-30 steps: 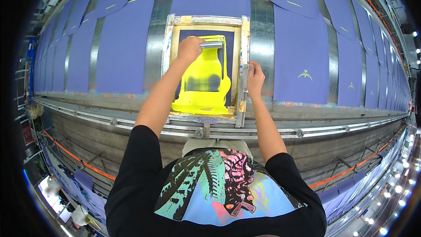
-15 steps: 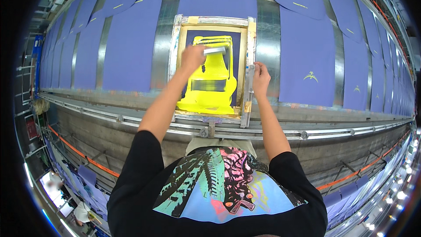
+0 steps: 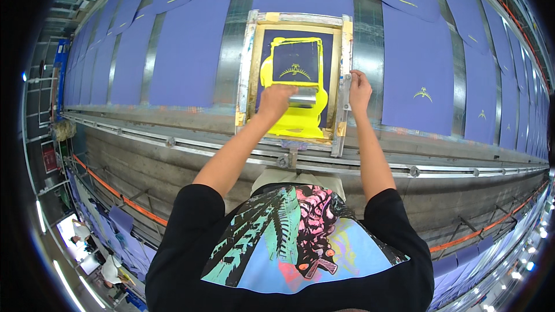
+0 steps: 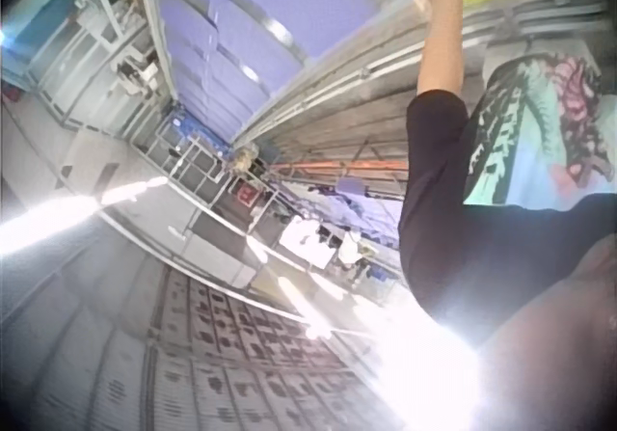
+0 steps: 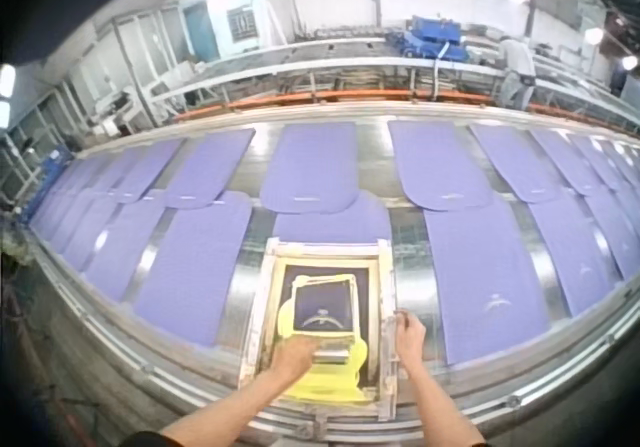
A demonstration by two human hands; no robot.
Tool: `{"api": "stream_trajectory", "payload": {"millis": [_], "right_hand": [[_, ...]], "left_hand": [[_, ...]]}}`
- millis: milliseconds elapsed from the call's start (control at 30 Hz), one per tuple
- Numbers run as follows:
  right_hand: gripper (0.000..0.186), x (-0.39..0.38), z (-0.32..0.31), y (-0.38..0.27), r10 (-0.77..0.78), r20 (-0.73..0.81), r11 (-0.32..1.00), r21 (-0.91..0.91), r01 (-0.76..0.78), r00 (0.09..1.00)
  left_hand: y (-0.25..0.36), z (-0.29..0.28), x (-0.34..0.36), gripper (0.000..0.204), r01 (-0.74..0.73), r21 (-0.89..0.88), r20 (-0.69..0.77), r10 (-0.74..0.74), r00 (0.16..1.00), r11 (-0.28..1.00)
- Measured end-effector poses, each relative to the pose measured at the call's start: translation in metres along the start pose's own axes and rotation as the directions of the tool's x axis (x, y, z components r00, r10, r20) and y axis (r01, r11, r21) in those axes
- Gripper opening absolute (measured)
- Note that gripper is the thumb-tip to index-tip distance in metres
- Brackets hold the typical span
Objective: The person pours yellow ink onto a screen-printing frame, then uses a squeegee to pull the ink across the mesh and print a design onto purple fabric laid on a conveyor. The process is repeated across multiple fabric pieces.
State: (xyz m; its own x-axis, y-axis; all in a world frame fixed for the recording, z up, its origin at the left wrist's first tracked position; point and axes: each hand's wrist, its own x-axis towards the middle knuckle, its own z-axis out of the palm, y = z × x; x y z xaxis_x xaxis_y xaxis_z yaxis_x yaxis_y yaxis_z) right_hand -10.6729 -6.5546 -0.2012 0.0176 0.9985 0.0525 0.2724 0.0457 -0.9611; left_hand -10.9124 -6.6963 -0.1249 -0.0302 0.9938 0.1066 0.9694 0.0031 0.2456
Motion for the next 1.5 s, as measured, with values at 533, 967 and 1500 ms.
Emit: {"api": "stream_trajectory", "payload": {"millis": [533,967,1500], "right_hand": [[0.019,-0.081,0.264,-0.16,-0.101,-0.029,0.994,0.03,0.101,0.995],[0.017,-0.15,0.418,-0.23,-0.006,0.029,0.998,-0.059,0.008,1.0],[0.016,-0.141,0.42,-0.222,0.013,-0.007,0.998,-0.059,-0.013,1.0]], "left_hand": [[-0.238,-0.152,-0.099,0.051,0.026,-0.144,-0.07,-0.037,0.997,0.989],[-0.395,-0.228,-0.182,0.054,-0.005,-0.113,-0.076,-0.004,0.997,0.994],[-0.474,-0.253,0.038,0.041,0.187,-0.092,0.2,-0.165,0.966,0.978]]}}
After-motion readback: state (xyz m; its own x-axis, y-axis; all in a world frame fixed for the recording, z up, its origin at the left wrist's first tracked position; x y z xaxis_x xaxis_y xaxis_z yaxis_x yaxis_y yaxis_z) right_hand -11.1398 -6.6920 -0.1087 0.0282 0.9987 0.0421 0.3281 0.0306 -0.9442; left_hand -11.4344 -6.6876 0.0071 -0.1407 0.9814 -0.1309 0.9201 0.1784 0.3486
